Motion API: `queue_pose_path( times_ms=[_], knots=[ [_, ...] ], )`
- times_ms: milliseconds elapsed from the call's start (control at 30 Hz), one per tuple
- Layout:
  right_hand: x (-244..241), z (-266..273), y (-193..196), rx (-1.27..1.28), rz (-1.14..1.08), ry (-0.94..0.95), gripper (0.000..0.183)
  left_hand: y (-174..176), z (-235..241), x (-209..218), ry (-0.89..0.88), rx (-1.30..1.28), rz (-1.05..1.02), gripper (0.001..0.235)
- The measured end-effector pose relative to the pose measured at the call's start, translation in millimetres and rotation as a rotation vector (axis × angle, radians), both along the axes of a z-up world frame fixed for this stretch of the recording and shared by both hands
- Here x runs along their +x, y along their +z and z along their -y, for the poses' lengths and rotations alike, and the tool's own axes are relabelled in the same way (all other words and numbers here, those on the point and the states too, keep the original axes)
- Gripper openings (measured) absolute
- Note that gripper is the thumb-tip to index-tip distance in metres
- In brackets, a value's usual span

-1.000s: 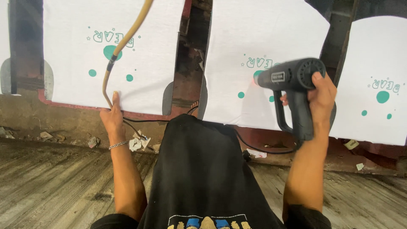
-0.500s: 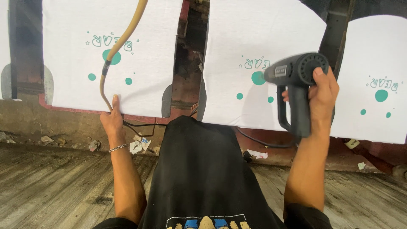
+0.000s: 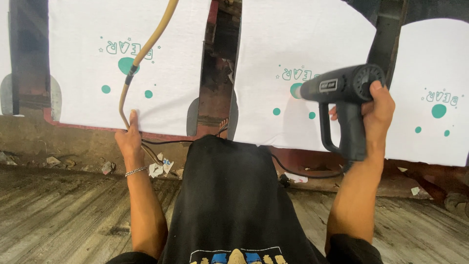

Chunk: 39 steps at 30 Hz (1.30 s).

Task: Using a handheld heat gun to dry ink on screen-printed shirts on a production line.

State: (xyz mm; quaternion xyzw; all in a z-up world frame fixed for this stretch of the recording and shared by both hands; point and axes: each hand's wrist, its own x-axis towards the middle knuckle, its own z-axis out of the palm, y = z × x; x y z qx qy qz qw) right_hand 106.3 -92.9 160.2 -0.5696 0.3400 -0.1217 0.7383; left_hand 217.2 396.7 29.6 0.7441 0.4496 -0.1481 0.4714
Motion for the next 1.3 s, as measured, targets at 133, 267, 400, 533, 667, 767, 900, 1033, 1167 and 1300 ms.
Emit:
queue_pose_path(
  times_ms=[133, 267, 400, 533, 667, 767, 900, 1033, 1167, 1300],
  knots=[
    [1, -15, 21, -0.13, -0.077, -0.016, 0.044, -1, -2, -1, 0.01, 0.007, -0.007, 0.067],
    [-24, 30, -35, -0.126, -0.089, -0.013, 0.028, -1, -1, 0, 0.012, -0.019, 0.021, 0.057],
    [4, -16, 14, -0.057, -0.066, -0.036, 0.056, -5, -3, -1, 0.024, -0.025, 0.04, 0.061],
    [-5, -9, 13, -0.135, -0.049, 0.05, 0.038, -10, -6, 0, 0.009, -0.025, 0.026, 0.066],
    [13, -7, -13, -0.078, 0.032, 0.04, 0.037, -16, -11, -1, -0.024, 0.014, -0.026, 0.081],
    [41, -29, 14, -0.132, 0.002, 0.028, 0.044, -7, -7, 1, -0.038, -0.001, -0.001, 0.063],
    [41, -31, 21, -0.202, -0.087, 0.152, 0.048, -3, -6, 0, -0.002, 0.005, -0.008, 0.068],
    [54, -30, 8, -0.086, -0.022, 0.168, 0.027, -48, -18, -18, -0.013, 0.031, 0.179, 0.064],
    [67, -45, 30, -0.192, -0.028, 0.202, 0.033, -3, -3, 0, 0.043, -0.068, 0.037, 0.074],
    [69, -40, 21, -0.195, -0.074, 0.307, 0.031, -3, -6, 0, 0.062, -0.046, -0.007, 0.091]
  ],
)
